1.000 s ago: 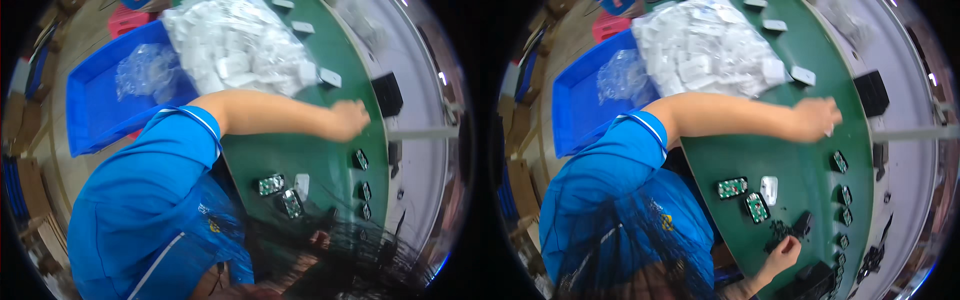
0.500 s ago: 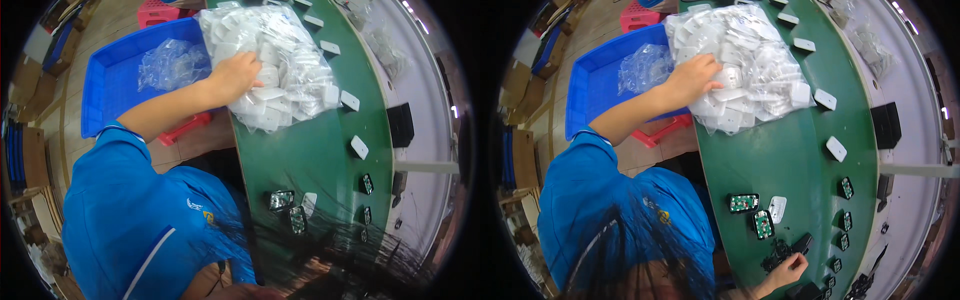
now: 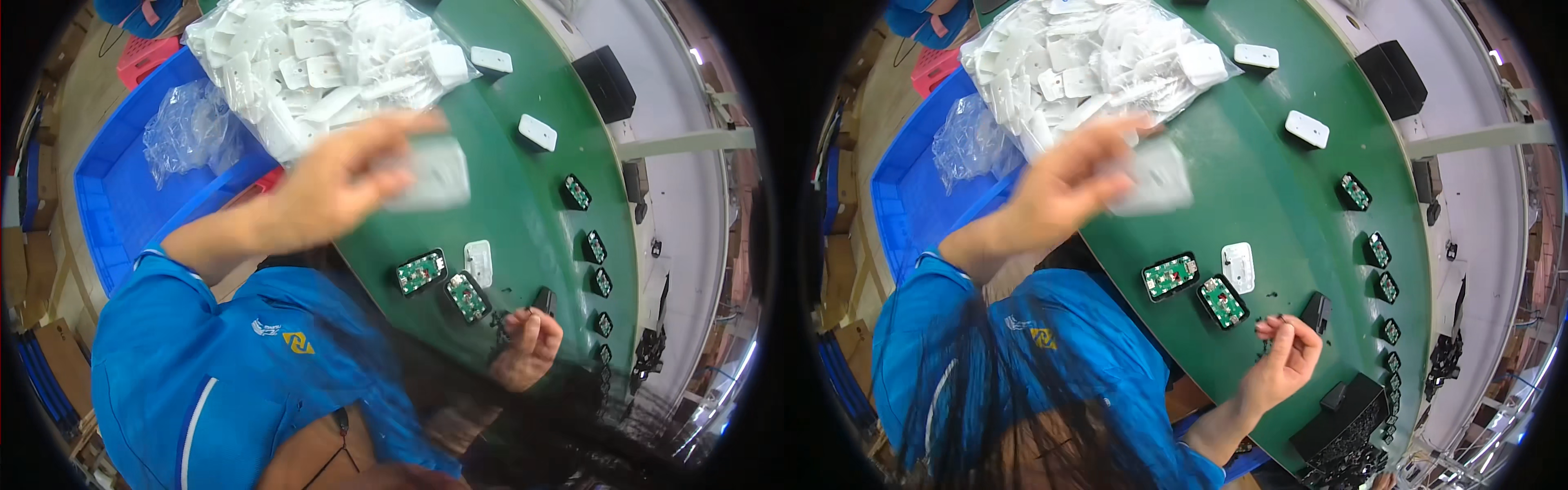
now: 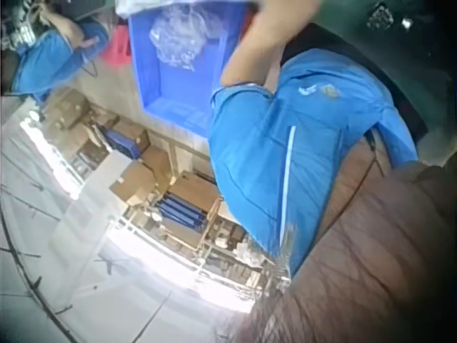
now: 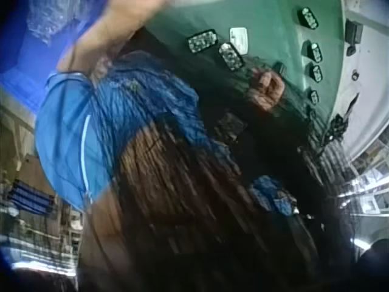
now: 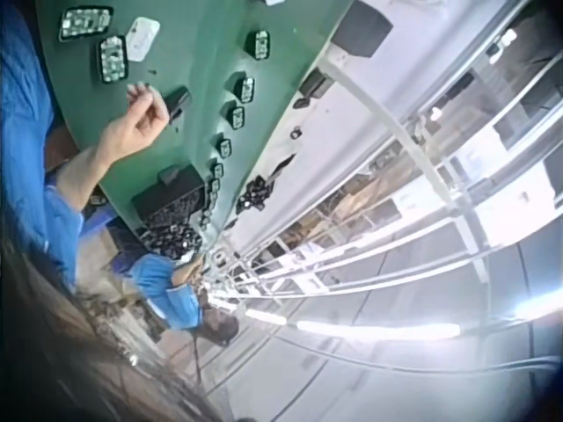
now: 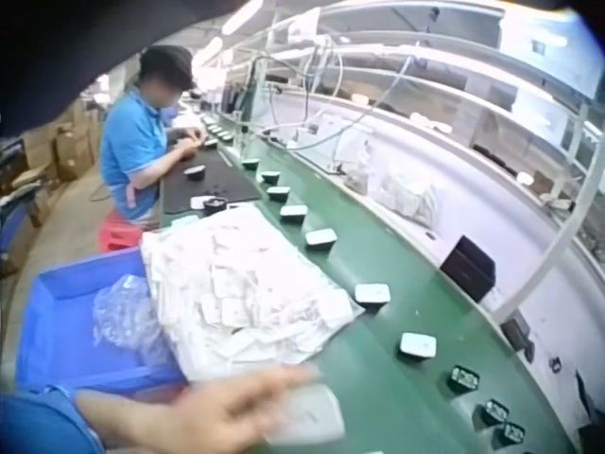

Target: The person assembles small electronic devices by inserting circuit boards into white plastic casings. They pick up a casing, place a green circuit board inside, and then attach a black plastic cover to complete the unit. The finished devices are placed on the green table.

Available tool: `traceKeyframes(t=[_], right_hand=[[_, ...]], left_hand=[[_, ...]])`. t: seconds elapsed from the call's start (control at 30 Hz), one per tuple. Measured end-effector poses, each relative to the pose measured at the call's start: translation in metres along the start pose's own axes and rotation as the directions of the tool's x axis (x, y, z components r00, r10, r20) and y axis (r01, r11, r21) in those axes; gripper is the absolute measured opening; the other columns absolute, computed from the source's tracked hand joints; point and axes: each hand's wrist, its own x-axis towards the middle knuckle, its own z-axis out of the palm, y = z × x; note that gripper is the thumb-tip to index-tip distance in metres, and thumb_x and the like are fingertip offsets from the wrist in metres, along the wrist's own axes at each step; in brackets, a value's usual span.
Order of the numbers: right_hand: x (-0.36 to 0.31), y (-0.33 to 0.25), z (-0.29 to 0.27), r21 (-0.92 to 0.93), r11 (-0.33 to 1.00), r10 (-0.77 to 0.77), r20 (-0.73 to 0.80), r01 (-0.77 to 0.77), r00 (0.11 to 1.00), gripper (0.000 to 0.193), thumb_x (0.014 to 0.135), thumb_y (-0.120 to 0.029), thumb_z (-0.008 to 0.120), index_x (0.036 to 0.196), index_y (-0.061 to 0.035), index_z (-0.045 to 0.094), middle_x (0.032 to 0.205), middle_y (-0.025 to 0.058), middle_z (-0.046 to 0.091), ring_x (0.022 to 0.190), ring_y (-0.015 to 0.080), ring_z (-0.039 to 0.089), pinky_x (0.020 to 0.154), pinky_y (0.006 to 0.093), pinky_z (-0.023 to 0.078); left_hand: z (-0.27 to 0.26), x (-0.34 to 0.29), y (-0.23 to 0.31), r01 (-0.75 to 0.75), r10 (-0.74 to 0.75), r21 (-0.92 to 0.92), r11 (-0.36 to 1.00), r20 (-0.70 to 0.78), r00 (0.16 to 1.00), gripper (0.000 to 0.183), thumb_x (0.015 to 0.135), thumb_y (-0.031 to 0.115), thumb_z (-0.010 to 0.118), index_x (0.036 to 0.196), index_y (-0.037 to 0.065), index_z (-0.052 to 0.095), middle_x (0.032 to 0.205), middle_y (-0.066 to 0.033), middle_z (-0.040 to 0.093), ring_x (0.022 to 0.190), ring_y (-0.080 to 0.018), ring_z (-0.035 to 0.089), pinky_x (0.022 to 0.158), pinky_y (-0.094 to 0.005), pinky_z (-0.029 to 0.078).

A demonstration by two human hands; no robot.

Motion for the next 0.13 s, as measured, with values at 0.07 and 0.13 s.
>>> traceKeyframes(t=[0.07, 0.13], right_hand=[[-0.003, -0.005, 0.02, 0.149, 0.986, -0.093, 0.103, 0.077, 0.99, 0.007, 0.092, -0.004, 0.055, 0.095, 0.0015, 0.054, 0.09, 0.013, 0.06, 0.073, 0.0146, 0.058, 0.066, 0.0249, 0.05], [-0.003, -0.003, 0.037, 0.103, 0.96, -0.274, 0.176, 0.259, 0.945, 0.011, 0.093, -0.007, 0.054, 0.1, 0.0008, 0.055, 0.107, 0.015, 0.055, 0.083, 0.0159, 0.057, 0.072, 0.0263, 0.05]], left_hand=[[0.035, 0.002, -0.005, 0.195, -0.151, -0.152, 0.969, 0.258, 0.954, 0.033, 0.088, 0.002, 0.058, 0.121, 0.0, 0.051, 0.116, -0.0066, 0.056, 0.106, -0.0128, 0.054, 0.09, -0.0283, 0.046], [0.063, 0.005, -0.009, 0.387, -0.23, -0.319, 0.865, 0.433, 0.872, 0.04, 0.091, 0.006, 0.056, 0.129, 0.002, 0.044, 0.113, -0.0067, 0.057, 0.107, -0.0155, 0.056, 0.09, -0.0273, 0.047]])
